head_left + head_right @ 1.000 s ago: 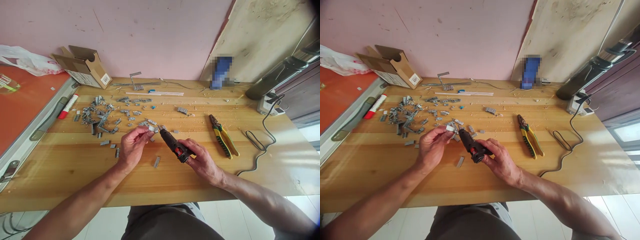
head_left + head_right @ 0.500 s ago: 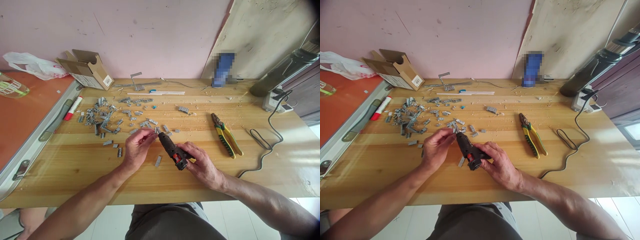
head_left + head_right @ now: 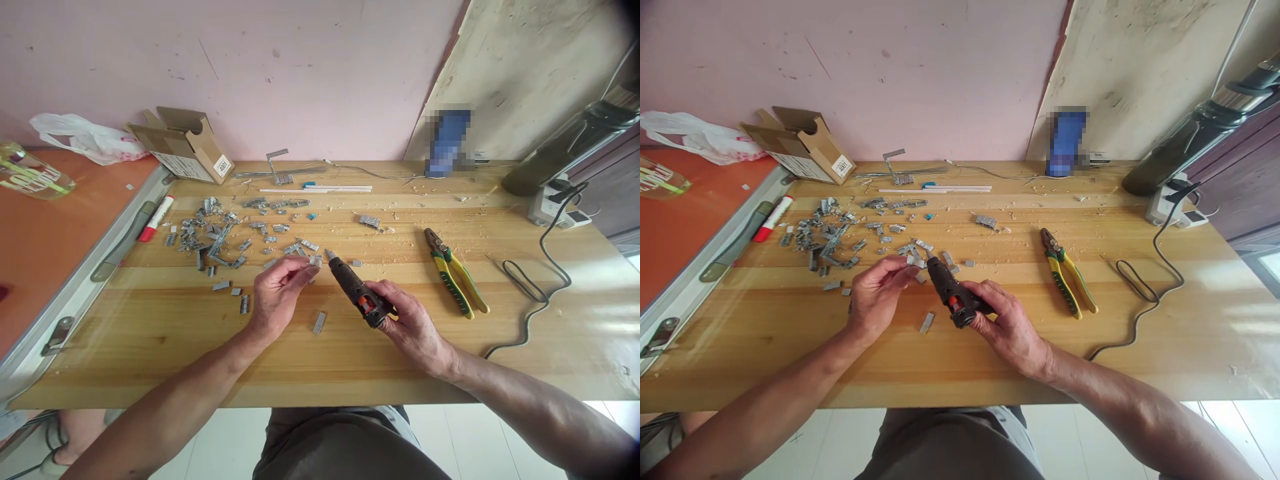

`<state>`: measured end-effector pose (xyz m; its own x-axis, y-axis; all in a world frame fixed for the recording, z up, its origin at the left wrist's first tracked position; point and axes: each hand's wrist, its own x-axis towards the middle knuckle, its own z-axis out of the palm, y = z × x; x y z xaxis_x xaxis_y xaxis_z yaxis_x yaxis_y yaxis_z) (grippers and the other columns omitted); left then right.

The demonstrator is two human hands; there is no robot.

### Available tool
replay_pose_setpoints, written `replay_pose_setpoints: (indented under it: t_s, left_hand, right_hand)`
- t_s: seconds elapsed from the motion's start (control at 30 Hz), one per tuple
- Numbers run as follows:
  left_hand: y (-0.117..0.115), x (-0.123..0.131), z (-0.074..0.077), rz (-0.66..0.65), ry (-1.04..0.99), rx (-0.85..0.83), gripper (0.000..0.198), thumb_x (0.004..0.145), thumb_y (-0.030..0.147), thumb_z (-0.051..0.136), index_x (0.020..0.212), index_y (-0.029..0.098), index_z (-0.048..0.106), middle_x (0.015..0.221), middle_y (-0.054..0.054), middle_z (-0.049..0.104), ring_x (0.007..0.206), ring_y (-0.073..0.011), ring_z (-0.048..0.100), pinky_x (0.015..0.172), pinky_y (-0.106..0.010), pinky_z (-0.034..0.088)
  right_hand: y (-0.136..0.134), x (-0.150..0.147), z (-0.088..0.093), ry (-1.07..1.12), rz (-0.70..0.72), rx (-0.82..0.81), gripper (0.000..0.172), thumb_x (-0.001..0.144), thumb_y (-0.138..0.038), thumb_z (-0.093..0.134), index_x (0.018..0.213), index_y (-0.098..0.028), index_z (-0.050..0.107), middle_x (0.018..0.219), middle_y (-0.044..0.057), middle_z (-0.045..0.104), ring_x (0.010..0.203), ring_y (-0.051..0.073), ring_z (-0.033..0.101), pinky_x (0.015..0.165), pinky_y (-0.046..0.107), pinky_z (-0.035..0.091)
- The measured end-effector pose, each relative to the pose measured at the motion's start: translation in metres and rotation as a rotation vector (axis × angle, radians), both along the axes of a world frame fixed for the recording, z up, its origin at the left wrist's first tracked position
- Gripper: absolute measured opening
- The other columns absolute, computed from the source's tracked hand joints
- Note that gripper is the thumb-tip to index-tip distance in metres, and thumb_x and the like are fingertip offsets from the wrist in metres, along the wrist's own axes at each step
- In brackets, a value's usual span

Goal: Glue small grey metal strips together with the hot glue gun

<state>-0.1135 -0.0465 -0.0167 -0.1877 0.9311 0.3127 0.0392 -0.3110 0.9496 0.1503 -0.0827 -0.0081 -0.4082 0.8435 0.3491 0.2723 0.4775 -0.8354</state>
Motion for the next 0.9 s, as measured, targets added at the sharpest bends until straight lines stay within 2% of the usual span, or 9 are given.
replay_pose_setpoints:
  t_s: [0.1, 0.3, 0.5, 0.7, 0.9]
  left_hand:
    - [0.0005, -0.0007, 0.001, 0.007, -0.06, -0.01, 0.024, 0.079, 0.043, 0.098, 0.086, 0.023, 0.086, 0.088, -0.003, 0.08, 0.076, -0.0143, 0.069, 0.068, -0.025, 0.057]
    - [0.0002, -0.0004, 0.0017, 0.006, -0.044, -0.012, 0.025, 0.078, 0.042, 0.098, 0.085, 0.021, 0.087, 0.087, -0.004, 0.081, 0.078, -0.0159, 0.071, 0.067, -0.025, 0.058]
    - [-0.0022, 0.0001, 0.0037, 0.006, 0.057, 0.069, 0.011, 0.085, 0.032, 0.093, 0.087, 0.022, 0.087, 0.086, -0.002, 0.081, 0.075, -0.0136, 0.07, 0.067, -0.023, 0.056]
    - [-0.0029, -0.0003, 0.0007, -0.031, 0.096, 0.049, 0.014, 0.089, 0.036, 0.09, 0.087, 0.022, 0.088, 0.089, -0.004, 0.083, 0.078, -0.0147, 0.072, 0.068, -0.023, 0.055]
    - [0.0002, 0.0008, 0.001, 0.005, -0.019, -0.026, 0.022, 0.081, 0.04, 0.097, 0.083, 0.021, 0.085, 0.083, -0.002, 0.079, 0.07, -0.0125, 0.065, 0.064, -0.023, 0.053]
  right_hand:
    - [-0.0006, -0.0015, -0.003, 0.005, 0.024, -0.016, 0.036, 0.108, -0.034, 0.071, 0.144, -0.032, 0.068, 0.103, 0.003, 0.076, 0.086, 0.018, 0.07, 0.077, 0.031, 0.06]
    - [-0.0038, -0.0057, -0.0016, 0.002, 0.048, -0.059, 0.036, 0.108, -0.034, 0.071, 0.143, -0.027, 0.068, 0.106, 0.006, 0.077, 0.091, 0.018, 0.071, 0.079, 0.029, 0.059]
    - [-0.0065, -0.0071, 0.0005, 0.037, 0.075, -0.055, 0.036, 0.109, -0.034, 0.07, 0.144, -0.028, 0.068, 0.108, 0.006, 0.077, 0.091, 0.018, 0.07, 0.081, 0.029, 0.059]
    - [-0.0067, -0.0067, 0.0013, 0.079, 0.111, -0.007, 0.039, 0.112, -0.044, 0.064, 0.148, -0.029, 0.065, 0.112, 0.008, 0.077, 0.093, 0.019, 0.071, 0.082, 0.031, 0.06]
    - [-0.004, -0.0049, 0.0005, 0.049, 0.019, -0.069, 0.033, 0.109, -0.038, 0.07, 0.141, -0.028, 0.069, 0.107, 0.005, 0.078, 0.091, 0.017, 0.072, 0.082, 0.029, 0.059]
